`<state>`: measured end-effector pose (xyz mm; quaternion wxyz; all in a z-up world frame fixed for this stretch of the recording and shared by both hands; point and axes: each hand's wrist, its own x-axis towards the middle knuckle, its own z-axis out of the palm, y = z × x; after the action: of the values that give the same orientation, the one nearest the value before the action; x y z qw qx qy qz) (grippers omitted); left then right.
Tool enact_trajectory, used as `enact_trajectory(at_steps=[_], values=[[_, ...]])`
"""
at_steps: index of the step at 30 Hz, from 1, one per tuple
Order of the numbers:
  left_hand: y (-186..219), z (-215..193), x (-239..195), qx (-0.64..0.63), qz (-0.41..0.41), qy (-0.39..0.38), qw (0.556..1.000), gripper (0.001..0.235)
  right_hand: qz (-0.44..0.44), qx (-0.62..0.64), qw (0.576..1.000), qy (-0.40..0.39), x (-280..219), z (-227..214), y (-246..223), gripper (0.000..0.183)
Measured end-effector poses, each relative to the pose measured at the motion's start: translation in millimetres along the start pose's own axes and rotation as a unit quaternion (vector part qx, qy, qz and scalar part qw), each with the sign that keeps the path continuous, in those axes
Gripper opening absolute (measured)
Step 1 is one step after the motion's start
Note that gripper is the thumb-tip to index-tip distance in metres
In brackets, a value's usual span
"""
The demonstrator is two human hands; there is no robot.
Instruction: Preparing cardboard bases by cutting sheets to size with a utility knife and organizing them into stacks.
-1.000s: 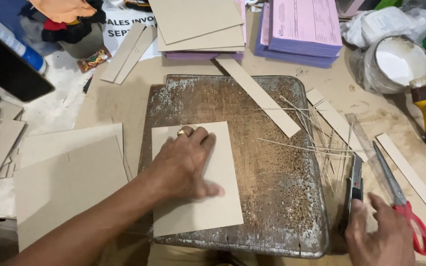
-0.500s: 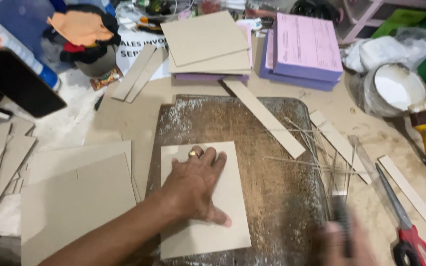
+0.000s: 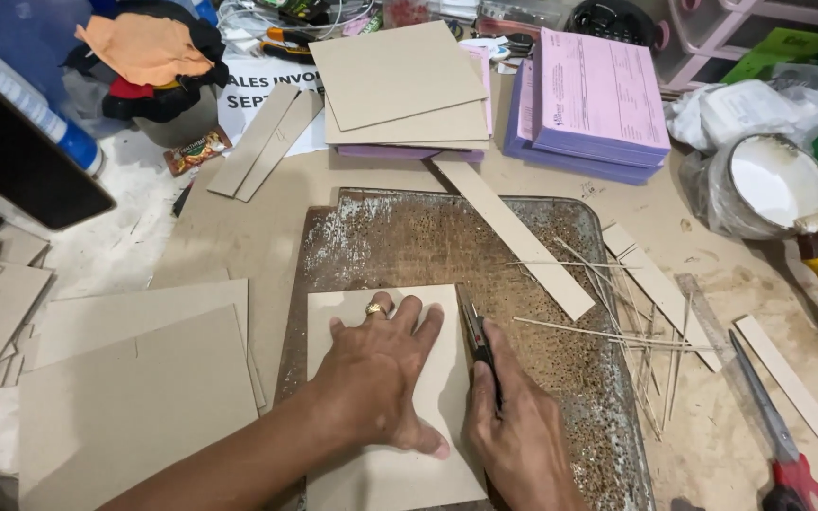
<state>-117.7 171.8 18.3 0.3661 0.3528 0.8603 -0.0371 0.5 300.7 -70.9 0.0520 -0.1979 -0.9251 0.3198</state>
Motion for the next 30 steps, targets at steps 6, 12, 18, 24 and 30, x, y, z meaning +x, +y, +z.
enact_trajectory(at_steps=[6,12,18,24,30], values=[[0,-1,3,0.001,-0.005,-0.013,1.0,0.142,-0.007,0.013,1.0,0.014,2,4,5,0.06],[1,-1,3,0.004,-0.003,-0.021,1.0,0.143,-0.008,0.011,1.0,0.008,2,2,4,0.059],[-1,3,3,0.0,0.004,-0.008,1.0,0.143,0.018,-0.001,0.999,-0.028,7,-5,-3,0.062],[0,2,4,0.002,-0.003,-0.013,1.0,0.142,0.115,-0.047,0.984,-0.129,15,-33,-32,0.062],[1,1,4,-0.011,-0.011,-0.022,1.0,0.141,0.073,-0.059,0.988,-0.122,-5,-37,-24,0.058]])
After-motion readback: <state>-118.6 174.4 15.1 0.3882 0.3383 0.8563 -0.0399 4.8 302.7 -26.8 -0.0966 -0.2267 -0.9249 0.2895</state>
